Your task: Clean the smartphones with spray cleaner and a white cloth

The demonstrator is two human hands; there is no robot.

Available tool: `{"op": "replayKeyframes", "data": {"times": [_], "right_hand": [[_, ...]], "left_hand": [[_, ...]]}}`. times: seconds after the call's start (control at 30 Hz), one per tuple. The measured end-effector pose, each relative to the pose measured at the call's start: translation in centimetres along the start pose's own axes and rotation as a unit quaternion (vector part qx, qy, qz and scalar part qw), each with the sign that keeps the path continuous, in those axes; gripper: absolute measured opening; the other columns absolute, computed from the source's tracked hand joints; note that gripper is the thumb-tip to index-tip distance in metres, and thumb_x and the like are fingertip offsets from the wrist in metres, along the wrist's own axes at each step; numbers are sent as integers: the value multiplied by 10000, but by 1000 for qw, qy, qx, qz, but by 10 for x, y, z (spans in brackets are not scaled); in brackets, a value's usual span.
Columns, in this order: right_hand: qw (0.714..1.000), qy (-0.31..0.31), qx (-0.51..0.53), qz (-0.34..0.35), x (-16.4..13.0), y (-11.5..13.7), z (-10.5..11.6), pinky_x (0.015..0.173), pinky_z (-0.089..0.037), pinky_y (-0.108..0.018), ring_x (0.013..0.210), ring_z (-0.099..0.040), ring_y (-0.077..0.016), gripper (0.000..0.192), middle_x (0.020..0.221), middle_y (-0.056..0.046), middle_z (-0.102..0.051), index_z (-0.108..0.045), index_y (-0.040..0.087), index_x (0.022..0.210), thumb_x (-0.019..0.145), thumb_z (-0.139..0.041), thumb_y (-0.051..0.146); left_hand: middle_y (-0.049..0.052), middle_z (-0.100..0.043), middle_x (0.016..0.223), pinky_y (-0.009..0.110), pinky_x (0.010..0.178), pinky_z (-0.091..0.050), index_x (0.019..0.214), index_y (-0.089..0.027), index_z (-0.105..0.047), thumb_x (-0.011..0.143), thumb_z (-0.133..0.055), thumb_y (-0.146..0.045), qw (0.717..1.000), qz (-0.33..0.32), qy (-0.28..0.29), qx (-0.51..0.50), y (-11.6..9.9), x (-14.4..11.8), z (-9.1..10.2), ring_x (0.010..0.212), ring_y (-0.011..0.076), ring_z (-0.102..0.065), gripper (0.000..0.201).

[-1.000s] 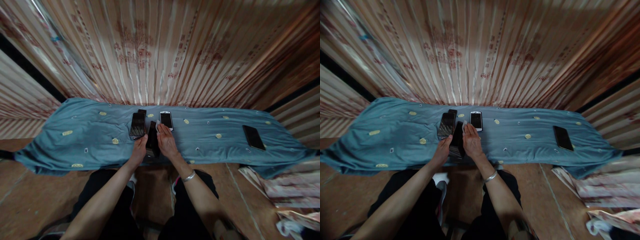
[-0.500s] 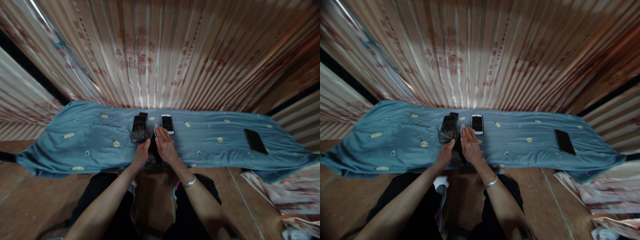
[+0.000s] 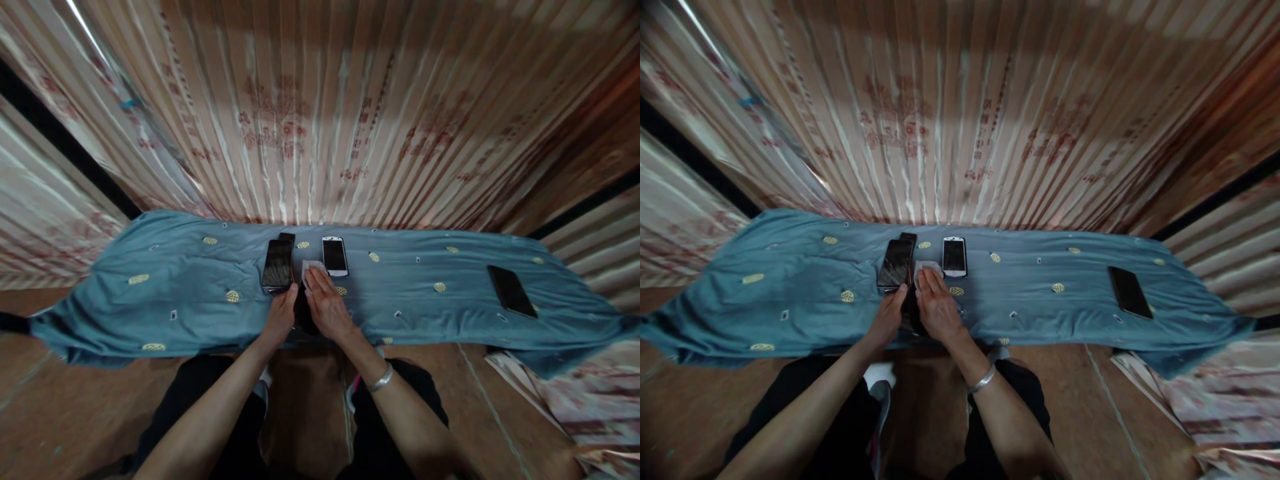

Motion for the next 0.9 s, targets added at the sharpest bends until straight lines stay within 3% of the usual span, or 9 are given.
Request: {"op": "replayKeyframes", "data": {"times": [0.2, 0.47, 0.6, 0.77, 0.9], "right_hand": [[999, 31, 18, 37, -5, 23, -5, 1277, -474, -553, 1547, -510, -311, 538, 1597, -219, -589, -502, 96, 1616, 1094, -433, 206], [1000, -4, 1, 6, 0, 7, 3, 1260, -497, -551, 1537, -526, -313, 521, 1571, -225, -611, -526, 73, 1592, 1104, -392, 195], [1000, 3, -2, 31, -4, 17, 0, 1251, -508, -537, 1530, -534, -326, 516, 1570, -234, -610, -542, 40, 1571, 1093, -409, 183], [998, 18, 13, 55, -8, 31, -5, 1247, -511, -551, 1540, -521, -325, 560, 1587, -227, -596, -478, 71, 1623, 1070, -444, 152], [999, 13, 14, 47, -6, 25, -3, 1257, -504, -530, 1543, -521, -312, 555, 1581, -214, -606, -475, 87, 1629, 1080, -436, 160]], "left_hand": [[100, -750, 754, 432, 904, -568, 698, -240, -652, 796, -585, -787, 999, 28, -6, -19, -2, 10, 6, 858, 294, -706, 560], [94, -726, 753, 422, 885, -564, 725, -227, -648, 844, -533, -759, 999, 22, 33, 27, -10, -1, -2, 870, 292, -698, 557], [100, -717, 727, 451, 917, -575, 654, -248, -608, 857, -507, -722, 998, 12, 12, 56, -12, 3, 3, 840, 297, -704, 525], [111, -765, 767, 445, 975, -576, 701, -242, -671, 870, -529, -703, 1000, 13, -6, 27, -11, 9, 8, 895, 299, -726, 511], [94, -741, 728, 432, 936, -577, 679, -251, -644, 852, -538, -748, 1000, -5, -5, 30, -11, 6, 7, 867, 288, -711, 537]]}}
Point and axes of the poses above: each hand's wrist, its own x-axis towards the middle knuckle, its own z-axis out of the back of the hand, y = z × x, the point moved 6 cm from there along x, towards the middle knuckle
